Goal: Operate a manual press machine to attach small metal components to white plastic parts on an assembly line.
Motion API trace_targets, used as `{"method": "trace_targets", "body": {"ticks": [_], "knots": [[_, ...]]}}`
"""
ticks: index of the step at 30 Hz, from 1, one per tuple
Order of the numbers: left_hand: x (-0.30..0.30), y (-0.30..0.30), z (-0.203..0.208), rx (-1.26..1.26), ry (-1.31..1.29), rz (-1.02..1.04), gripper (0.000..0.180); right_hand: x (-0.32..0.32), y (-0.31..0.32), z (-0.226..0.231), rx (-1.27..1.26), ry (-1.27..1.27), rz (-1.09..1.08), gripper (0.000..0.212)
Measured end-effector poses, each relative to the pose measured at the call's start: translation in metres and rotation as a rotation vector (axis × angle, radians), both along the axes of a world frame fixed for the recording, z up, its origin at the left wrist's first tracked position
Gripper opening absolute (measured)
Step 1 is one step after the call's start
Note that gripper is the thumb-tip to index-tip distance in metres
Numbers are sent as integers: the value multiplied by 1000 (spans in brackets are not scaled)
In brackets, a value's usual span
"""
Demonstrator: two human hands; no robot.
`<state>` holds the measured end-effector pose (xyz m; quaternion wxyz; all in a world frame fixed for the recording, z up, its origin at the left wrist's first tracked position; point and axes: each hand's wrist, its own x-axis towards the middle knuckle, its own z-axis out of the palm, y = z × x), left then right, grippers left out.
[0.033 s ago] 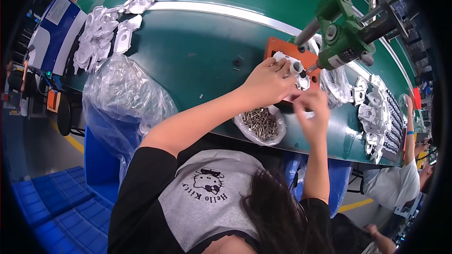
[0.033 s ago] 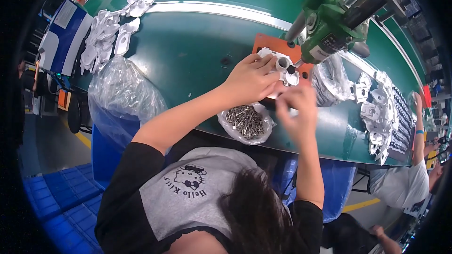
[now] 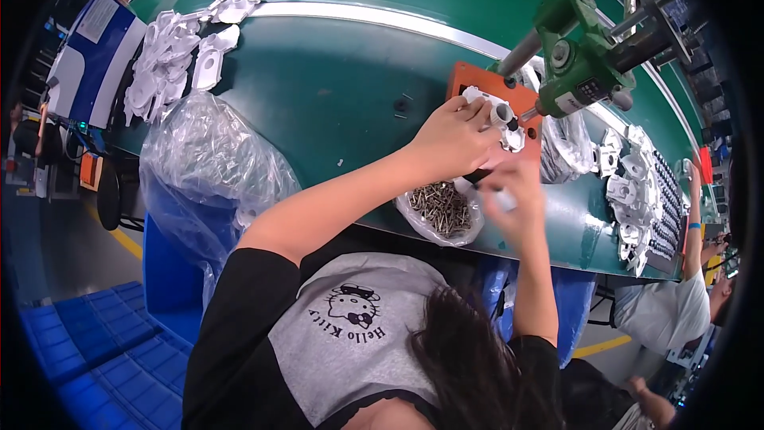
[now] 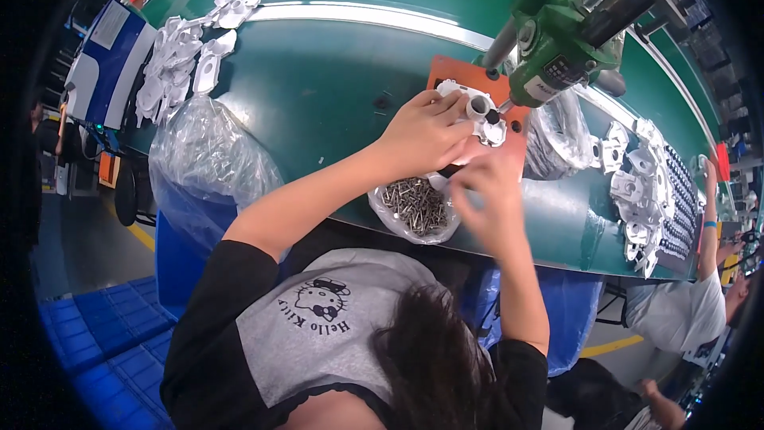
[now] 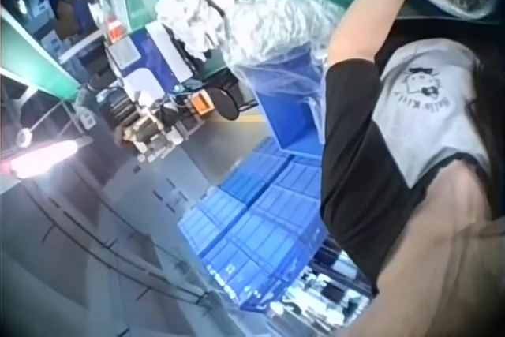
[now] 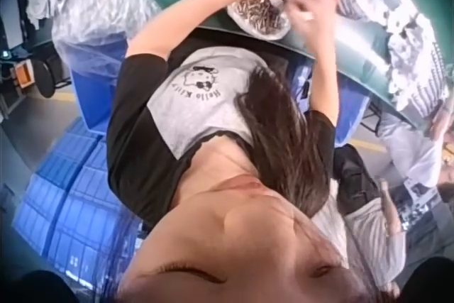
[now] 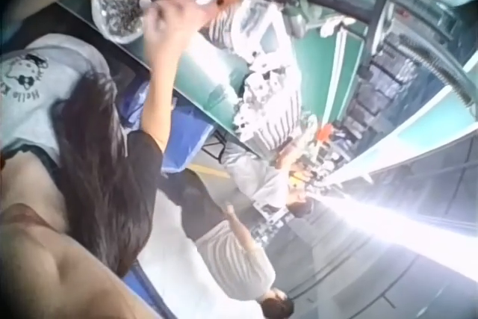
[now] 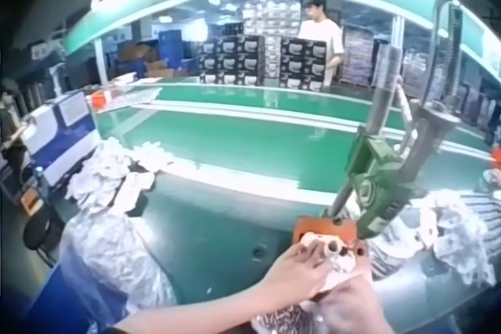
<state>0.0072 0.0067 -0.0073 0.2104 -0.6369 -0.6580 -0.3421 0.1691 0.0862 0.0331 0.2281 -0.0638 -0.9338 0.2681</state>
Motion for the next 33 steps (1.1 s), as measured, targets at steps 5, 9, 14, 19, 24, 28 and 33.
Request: {"method": "trace_targets", "body": {"ticks": [5,9,14,19,24,28,33], "knots": [[-2,0,0,-45,10,15,17,-4,-34,-5,181,-114,135,15],[-1,2,-3,-27,-3,15,17,-5,-34,-15,260,-113,147,15],[-1,0,-2,-8,-6,17,18,-8,-39,-12,284,-116,140,12],[-1,0,-2,-14,-20,12,19,-10,-39,-12,337,-176,159,11],[-2,1,-5,-3,-27,14,20,-10,-31,-12,222,-131,151,10],[-3,-1,-5,-15,-32,16,21,-3,-25,3,-275,-175,-25,5],[-2,-2,-1,-25,-37,11,21,0,18,12,-758,-108,-142,10]]}}
